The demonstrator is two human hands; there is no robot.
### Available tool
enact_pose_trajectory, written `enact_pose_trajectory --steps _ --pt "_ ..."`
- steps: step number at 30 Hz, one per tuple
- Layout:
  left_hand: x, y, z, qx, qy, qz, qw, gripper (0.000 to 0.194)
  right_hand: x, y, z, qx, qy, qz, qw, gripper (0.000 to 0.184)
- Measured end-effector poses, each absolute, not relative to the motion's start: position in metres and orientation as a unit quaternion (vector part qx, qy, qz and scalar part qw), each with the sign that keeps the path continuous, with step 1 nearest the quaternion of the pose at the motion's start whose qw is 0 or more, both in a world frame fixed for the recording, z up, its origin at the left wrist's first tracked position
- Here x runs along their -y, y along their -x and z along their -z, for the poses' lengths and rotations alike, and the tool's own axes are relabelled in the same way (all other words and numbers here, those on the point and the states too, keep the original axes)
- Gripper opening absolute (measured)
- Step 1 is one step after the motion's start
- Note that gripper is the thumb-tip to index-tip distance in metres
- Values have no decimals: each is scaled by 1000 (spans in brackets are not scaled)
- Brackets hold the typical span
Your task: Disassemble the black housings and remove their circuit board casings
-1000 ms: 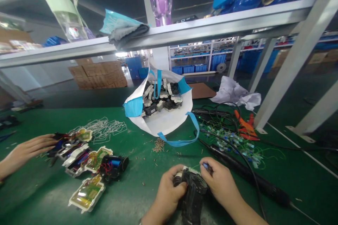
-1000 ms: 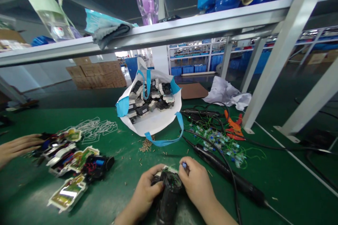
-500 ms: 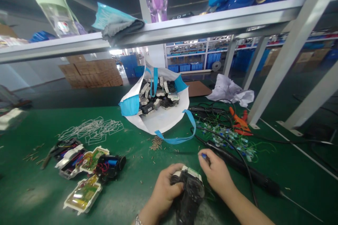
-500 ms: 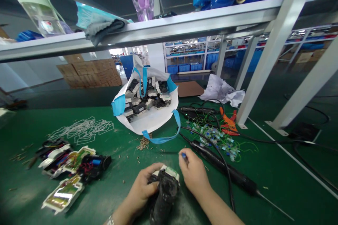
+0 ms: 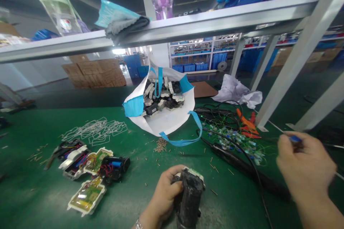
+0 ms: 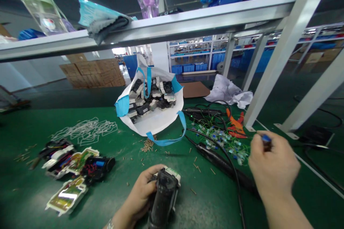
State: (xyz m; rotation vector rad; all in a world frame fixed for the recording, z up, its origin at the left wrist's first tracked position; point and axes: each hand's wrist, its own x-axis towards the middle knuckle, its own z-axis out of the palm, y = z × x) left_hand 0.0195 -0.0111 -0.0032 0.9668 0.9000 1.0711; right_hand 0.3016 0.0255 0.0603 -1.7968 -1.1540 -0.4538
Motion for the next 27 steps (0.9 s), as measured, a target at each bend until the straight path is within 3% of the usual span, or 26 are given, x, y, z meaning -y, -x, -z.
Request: enact_pose_trajectory --steps 4,8,12,15,19,22,27 --pt "8 -25 -3 -397 -318 -506 697 21 -44 -330 -47 527 755 133 366 41" --pt "4 -27 1 -380 -254 -560 692 22 -47 -316 -39 601 739 114 283 56" --pt "3 -25 7 -341 -189 -574 720 33 -28 -269 -43 633 668 150 362 41" --pt "3 -24 7 -325 -185 -572 730 37 -17 -237 -37 720 579 81 374 28" --pt "4 -21 5 -334 -236 -562 719 42 -17 -226 -22 802 564 12 195 17" --pt "5 -19 4 -386 -305 -534 687 45 -23 -238 -21 760 647 40 44 24" --pt "7 -20 8 -465 -451 -477 594 29 -34 -265 -22 710 703 41 -2 27"
